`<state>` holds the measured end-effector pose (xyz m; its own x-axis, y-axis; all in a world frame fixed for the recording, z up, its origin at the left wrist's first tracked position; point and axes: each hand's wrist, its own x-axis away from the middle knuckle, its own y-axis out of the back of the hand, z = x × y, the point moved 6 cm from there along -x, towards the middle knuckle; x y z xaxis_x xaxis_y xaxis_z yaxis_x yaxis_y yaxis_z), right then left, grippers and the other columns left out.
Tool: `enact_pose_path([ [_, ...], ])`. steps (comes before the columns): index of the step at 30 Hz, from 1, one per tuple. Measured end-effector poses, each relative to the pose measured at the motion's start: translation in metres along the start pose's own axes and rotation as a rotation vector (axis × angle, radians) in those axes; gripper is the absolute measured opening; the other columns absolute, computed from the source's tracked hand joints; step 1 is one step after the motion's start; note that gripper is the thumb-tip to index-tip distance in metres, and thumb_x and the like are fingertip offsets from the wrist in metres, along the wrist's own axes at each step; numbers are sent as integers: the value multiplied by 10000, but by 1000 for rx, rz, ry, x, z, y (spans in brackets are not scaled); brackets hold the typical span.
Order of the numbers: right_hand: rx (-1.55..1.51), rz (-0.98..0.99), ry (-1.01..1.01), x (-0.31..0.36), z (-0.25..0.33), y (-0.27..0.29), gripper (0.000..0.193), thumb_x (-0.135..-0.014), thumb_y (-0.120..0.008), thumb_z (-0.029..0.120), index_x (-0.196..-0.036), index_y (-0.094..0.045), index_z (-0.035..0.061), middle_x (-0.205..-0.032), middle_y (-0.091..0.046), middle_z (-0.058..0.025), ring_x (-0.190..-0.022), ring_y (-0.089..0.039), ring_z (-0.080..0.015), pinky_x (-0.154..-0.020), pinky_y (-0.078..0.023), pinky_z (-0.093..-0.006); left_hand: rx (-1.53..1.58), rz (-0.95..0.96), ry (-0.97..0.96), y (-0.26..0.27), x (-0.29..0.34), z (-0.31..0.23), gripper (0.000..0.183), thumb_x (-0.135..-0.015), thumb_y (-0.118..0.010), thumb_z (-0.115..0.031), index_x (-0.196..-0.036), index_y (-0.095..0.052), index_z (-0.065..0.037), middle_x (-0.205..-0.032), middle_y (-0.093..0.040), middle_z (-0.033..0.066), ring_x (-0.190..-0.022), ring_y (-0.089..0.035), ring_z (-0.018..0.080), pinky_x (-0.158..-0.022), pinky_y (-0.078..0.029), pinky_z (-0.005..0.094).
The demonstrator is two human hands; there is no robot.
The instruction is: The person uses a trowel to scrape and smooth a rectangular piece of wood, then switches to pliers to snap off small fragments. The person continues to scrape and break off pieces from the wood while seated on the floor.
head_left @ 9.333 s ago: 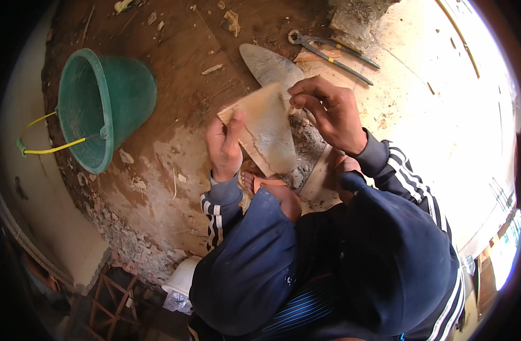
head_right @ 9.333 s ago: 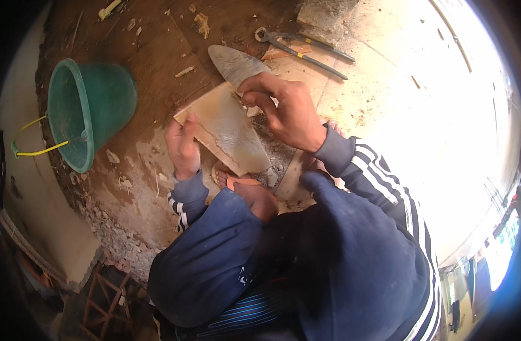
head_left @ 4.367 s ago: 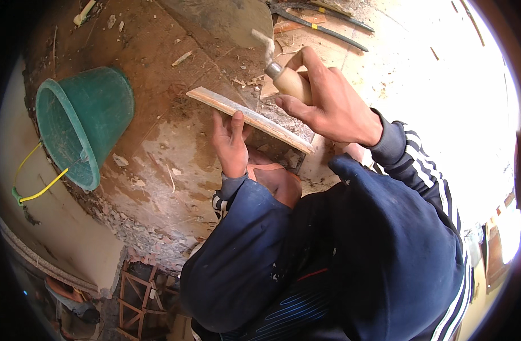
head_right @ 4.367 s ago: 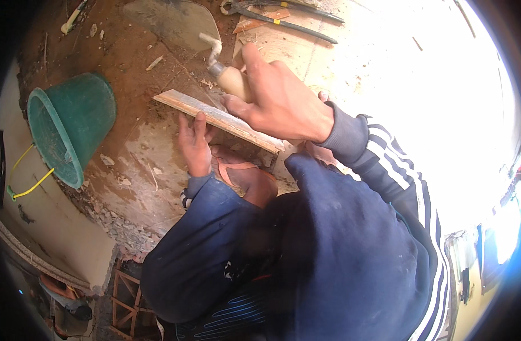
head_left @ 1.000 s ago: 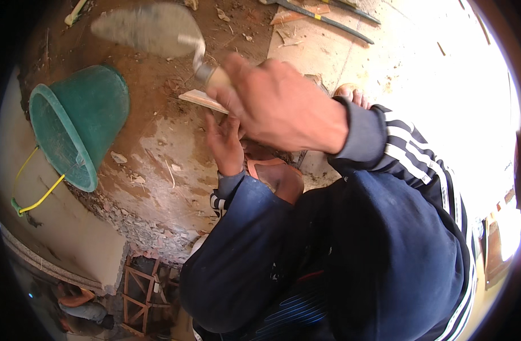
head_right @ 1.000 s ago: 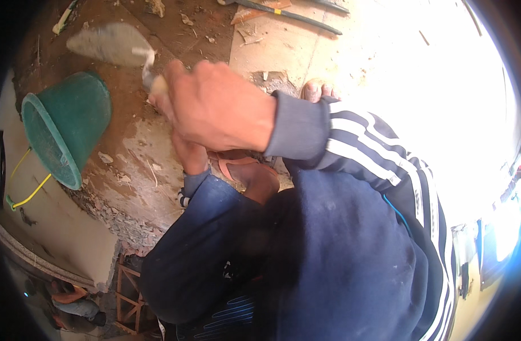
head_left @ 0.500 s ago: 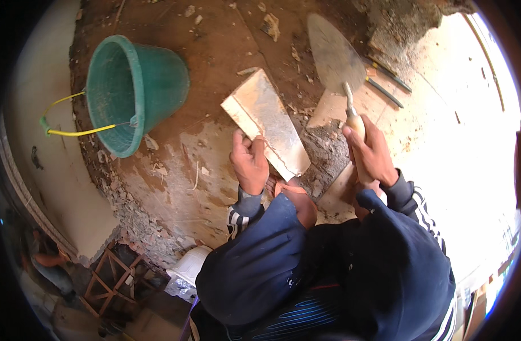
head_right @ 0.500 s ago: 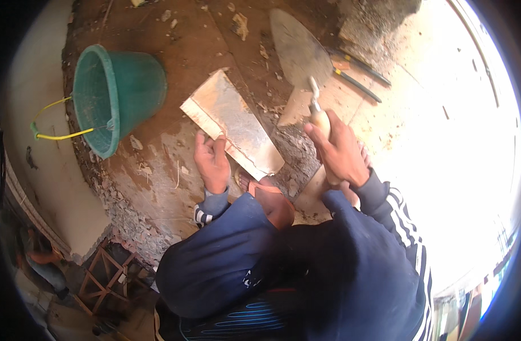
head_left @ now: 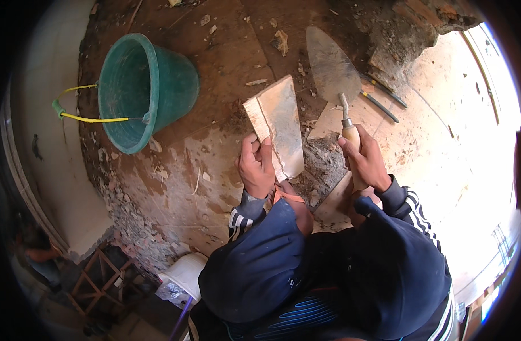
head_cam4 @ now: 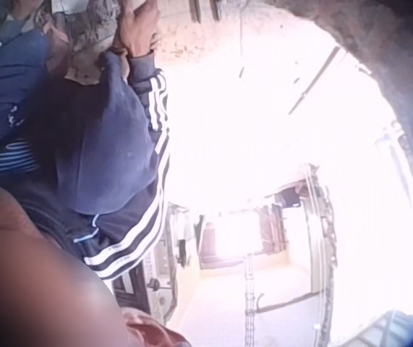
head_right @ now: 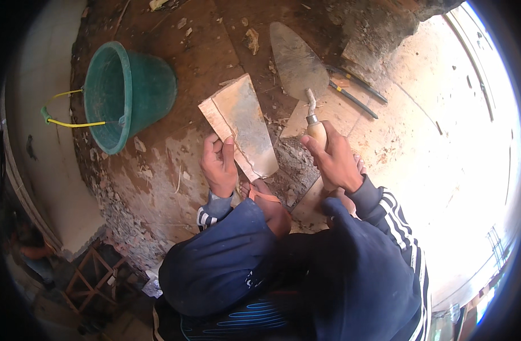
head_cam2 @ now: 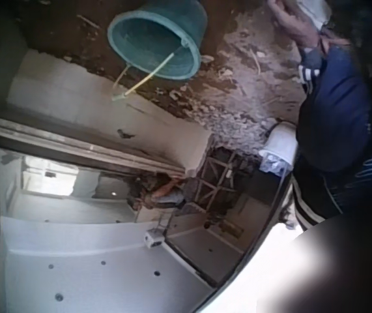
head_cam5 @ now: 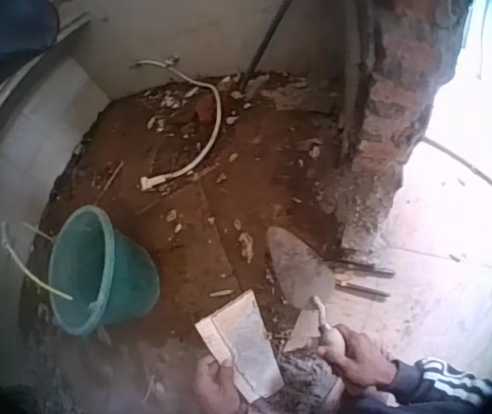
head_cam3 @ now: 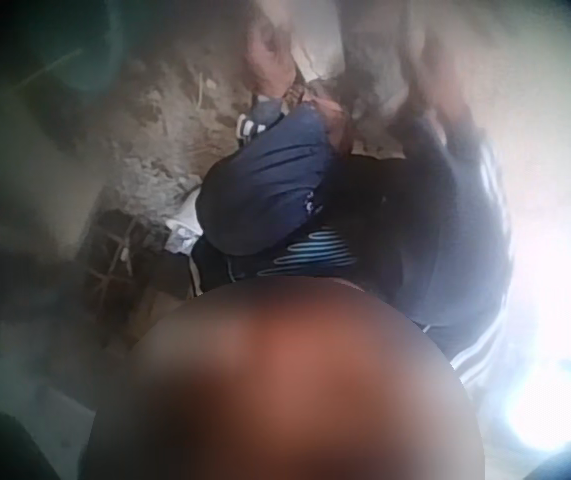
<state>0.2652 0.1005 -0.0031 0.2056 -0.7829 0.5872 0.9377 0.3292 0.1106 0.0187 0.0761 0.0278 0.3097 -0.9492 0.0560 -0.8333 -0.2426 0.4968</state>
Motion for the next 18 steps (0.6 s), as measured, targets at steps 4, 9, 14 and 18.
enact_pose_path([
  [4, -22, -12, 5, 2, -3, 0, 323, -916, -629, 305, -967, -522, 5, -604, -567, -77, -523, -557, -142, -512, -447, -300, 55, -32, -26, 0, 1, -5, 137, -938, -562, -83, -1008, -519, 27, -731, -652, 115, -601, -606, 132, -538, -452, 286],
  [9, 41, 10, 17, 8, -6, 2, 320, -912, -632, 295, -999, -535, 3, -612, -576, -86, -533, -561, -148, -522, -446, -308, 11, -11, -44, 2, 3, -7, 128, -926, -570, -100, -966, -516, 9, -703, -635, 108, -585, -608, 151, -543, -453, 293],
  [14, 43, 21, 67, 12, -9, -1, 332, -919, -620, 299, -1061, -539, 10, -617, -583, -91, -548, -576, -176, -556, -449, -322, -9, 18, -108, 2, 5, -8, 145, -913, -575, -121, -978, -519, -4, -692, -621, 118, -586, -612, 188, -559, -459, 314],
  [18, -7, 9, 146, 12, -8, -2, 326, -923, -608, 279, -1097, -530, 15, -658, -600, -102, -591, -591, -193, -588, -456, -328, 98, -22, -87, 5, 6, -6, 146, -912, -539, -111, -1010, -520, -4, -734, -616, 94, -630, -584, 172, -599, -455, 303],
])
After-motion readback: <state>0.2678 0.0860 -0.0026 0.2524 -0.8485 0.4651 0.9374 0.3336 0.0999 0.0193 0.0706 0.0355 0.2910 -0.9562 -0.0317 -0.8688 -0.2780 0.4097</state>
